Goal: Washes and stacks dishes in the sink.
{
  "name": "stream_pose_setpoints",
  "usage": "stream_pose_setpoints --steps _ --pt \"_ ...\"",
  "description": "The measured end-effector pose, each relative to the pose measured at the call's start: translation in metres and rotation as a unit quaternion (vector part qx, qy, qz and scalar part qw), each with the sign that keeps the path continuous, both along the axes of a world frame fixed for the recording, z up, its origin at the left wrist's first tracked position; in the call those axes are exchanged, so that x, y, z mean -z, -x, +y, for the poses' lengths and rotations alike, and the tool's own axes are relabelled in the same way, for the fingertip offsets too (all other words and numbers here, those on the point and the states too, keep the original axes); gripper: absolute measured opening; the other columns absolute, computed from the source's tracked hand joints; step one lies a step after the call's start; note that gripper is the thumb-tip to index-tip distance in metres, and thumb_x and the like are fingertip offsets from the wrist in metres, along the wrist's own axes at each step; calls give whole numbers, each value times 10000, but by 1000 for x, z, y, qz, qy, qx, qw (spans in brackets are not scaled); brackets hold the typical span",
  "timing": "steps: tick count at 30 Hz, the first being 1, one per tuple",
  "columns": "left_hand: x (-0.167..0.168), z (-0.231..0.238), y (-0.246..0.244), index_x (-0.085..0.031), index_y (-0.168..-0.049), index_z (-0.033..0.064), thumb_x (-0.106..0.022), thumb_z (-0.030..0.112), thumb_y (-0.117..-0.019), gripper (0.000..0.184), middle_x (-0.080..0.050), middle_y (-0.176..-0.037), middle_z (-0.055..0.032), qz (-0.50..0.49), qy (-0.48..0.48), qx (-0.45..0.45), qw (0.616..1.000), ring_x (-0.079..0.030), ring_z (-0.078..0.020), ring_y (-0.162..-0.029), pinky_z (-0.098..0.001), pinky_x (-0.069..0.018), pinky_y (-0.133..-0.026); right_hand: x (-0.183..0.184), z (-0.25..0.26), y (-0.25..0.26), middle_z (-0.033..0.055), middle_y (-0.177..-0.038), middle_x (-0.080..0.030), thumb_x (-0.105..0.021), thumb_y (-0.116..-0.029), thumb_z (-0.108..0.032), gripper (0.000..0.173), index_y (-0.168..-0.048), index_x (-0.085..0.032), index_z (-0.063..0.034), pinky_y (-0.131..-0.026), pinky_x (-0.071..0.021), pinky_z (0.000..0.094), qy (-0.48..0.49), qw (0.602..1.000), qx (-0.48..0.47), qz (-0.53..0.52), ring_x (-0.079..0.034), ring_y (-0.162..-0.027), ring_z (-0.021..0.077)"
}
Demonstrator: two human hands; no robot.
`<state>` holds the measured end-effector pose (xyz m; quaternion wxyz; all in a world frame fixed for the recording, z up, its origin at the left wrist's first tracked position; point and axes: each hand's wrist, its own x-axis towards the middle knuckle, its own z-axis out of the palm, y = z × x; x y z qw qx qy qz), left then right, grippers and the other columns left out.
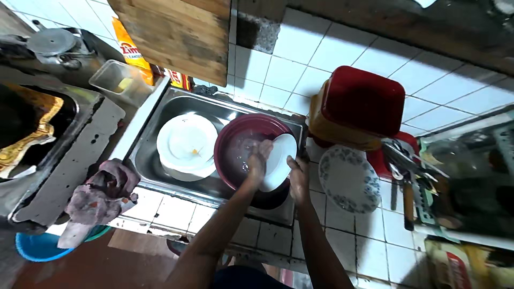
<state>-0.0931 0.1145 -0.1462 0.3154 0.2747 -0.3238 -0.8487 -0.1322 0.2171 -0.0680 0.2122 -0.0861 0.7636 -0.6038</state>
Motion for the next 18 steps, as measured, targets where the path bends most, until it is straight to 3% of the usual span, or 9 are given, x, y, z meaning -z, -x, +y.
stream_pose_setpoints --steps 3,5,6,7,10,12,15,17,18 --pt "-50 52 -15 -504 -1495 49 -139 384 -1118 623 -531 -1521 -95 -50 212 71 973 -474 -175 -1408 -399 -359 -1192 -2 -5 -8 134 -991 -690 -525 -1067 -163 253 -1105 -702 13 -808 -549 376 -8 1000 10 11 -652 -889 167" --pt "-55 54 -14 -467 -1532 56 -181 400 -1107 618 -436 -1608 -79 -86 345 93 930 -326 -195 -1524 -442 -196 -1281 -12 -4 -14 126 -1033 -699 -504 -1063 -128 252 -1128 -705 9 -879 -547 372 -12 1000 -2 24 -656 -952 154" --pt "-51 44 -11 -451 -1543 52 -204 396 -1108 607 -404 -1628 -87 -109 393 96 908 -296 -228 -1541 -465 -178 -1283 -17 -3 -17 126 -995 -698 -515 -1057 -116 238 -1107 -711 8 -839 -546 379 -13 1000 -6 24 -656 -912 158" --pt "-43 30 -10 -413 -1567 59 -233 391 -1118 587 -364 -1650 -97 -132 404 111 898 -285 -251 -1547 -479 -187 -1281 -21 -2 -20 129 -973 -705 -529 -1054 -110 227 -1100 -719 6 -812 -558 382 -12 1000 -12 22 -667 -880 162" --pt "-31 16 -17 -365 -1599 161 -257 494 -1115 597 -371 -1643 -68 -171 281 128 936 -384 -218 -1486 -485 -318 -1217 -31 2 -31 134 -994 -713 -531 -1064 -121 227 -1117 -713 3 -837 -572 383 -12 999 -34 33 -686 -905 169" --pt "-42 33 -19 -340 -1608 104 -250 410 -1121 583 -320 -1670 -89 -147 315 99 932 -298 -229 -1537 -485 -243 -1259 -32 -1 -27 134 -1009 -708 -525 -1056 -93 219 -1110 -713 6 -887 -548 387 -8 998 -38 49 -672 -949 168" --pt "-69 52 -26 -521 -1502 66 -205 421 -1105 619 -390 -1639 -66 -124 431 85 890 -214 -257 -1571 -509 -76 -1290 -30 1 -28 130 -1063 -685 -497 -1052 -66 234 -1153 -689 22 -901 -532 348 5 999 -34 15 -642 -987 144" --pt "-72 35 -22 -645 -1384 83 -280 396 -1104 556 -437 -1611 -67 -143 512 75 844 -233 -328 -1560 -601 -85 -1262 -30 5 -31 127 -1028 -681 -510 -1047 -48 219 -1150 -687 30 -815 -551 330 24 999 -36 -14 -645 -912 133" --pt "-74 23 -21 -626 -1408 106 -282 408 -1102 551 -414 -1626 -47 -148 520 84 837 -216 -339 -1562 -638 -87 -1244 -31 8 -33 131 -1007 -683 -518 -1047 -46 208 -1143 -684 36 -784 -564 326 35 998 -39 -24 -656 -881 134"
